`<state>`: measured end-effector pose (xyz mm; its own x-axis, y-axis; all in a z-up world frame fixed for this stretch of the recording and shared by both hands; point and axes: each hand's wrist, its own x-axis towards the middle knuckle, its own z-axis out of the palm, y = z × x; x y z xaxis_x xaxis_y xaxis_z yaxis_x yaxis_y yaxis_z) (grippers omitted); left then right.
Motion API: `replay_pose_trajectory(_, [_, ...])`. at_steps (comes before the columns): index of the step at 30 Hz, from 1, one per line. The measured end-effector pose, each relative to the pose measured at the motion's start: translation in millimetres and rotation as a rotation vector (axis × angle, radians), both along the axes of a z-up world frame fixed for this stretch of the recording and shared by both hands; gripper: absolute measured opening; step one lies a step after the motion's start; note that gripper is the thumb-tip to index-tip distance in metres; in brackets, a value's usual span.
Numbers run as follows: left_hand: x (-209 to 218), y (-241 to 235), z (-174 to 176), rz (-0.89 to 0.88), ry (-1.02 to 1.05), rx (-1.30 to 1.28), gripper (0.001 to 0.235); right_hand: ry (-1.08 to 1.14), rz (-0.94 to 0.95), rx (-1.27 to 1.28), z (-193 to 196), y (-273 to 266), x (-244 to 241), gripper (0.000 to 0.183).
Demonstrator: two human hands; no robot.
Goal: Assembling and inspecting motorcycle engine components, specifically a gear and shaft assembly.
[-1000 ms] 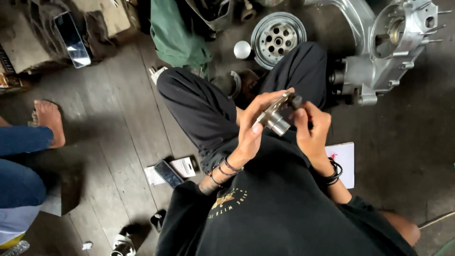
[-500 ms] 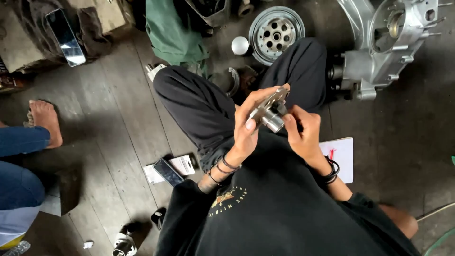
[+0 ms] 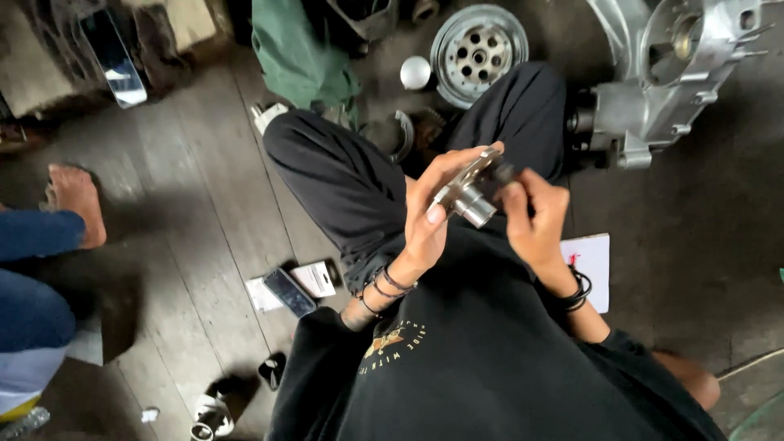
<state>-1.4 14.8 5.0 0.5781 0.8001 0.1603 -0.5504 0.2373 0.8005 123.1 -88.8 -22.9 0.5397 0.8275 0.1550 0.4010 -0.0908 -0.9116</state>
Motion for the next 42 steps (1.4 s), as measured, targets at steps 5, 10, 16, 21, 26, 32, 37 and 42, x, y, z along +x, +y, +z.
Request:
replay_pose_trajectory(5, [-10.8,-16.1,-2.0,0.018,0.017,-0.002,0.079,0.019,0.026,0.034,-4.2,-14.1,-12.4,0.038])
replay_pose_trajectory(10, [-14.7,-16.8,-5.8,0.005,-0.068,0.003,0.078,0.036,0.085,0.060,1.4,-15.3,-21.5,0.042])
replay_pose_trajectory(16, [-9.1,-16.5,9.7,0.032,0.018,0.095,0.074,0.011,-0.010,0.095,16.3,-9.4,-16.6,0.042])
replay_pose_trajectory(21, [-8.8,-17.6,2.7,0.024,-0.007,0.102,0.076,-0.026,0.049,0.089,8.5,-16.2,-15.5,0.040])
replay_pose_trajectory(26, [-14.9,-27.4,-2.0,0.008,0.000,0.087,0.078,-0.016,0.017,0.095,7.4,-19.4,-16.6,0.043])
replay_pose_trajectory(32, [-21.4,-30.5,0.6,-0.004,-0.035,0.058,0.077,-0.003,0.073,0.090,1.7,-27.7,-21.6,0.040])
replay_pose_trajectory(37, [-15.9,-27.7,12.6,0.043,0.021,0.106,0.074,-0.032,0.026,0.105,14.1,-16.4,-13.6,0.042])
replay_pose_trajectory(42, [-11.5,-19.5,3.0,0.028,-0.019,0.097,0.074,-0.003,0.077,0.107,10.2,-16.1,-22.2,0.038])
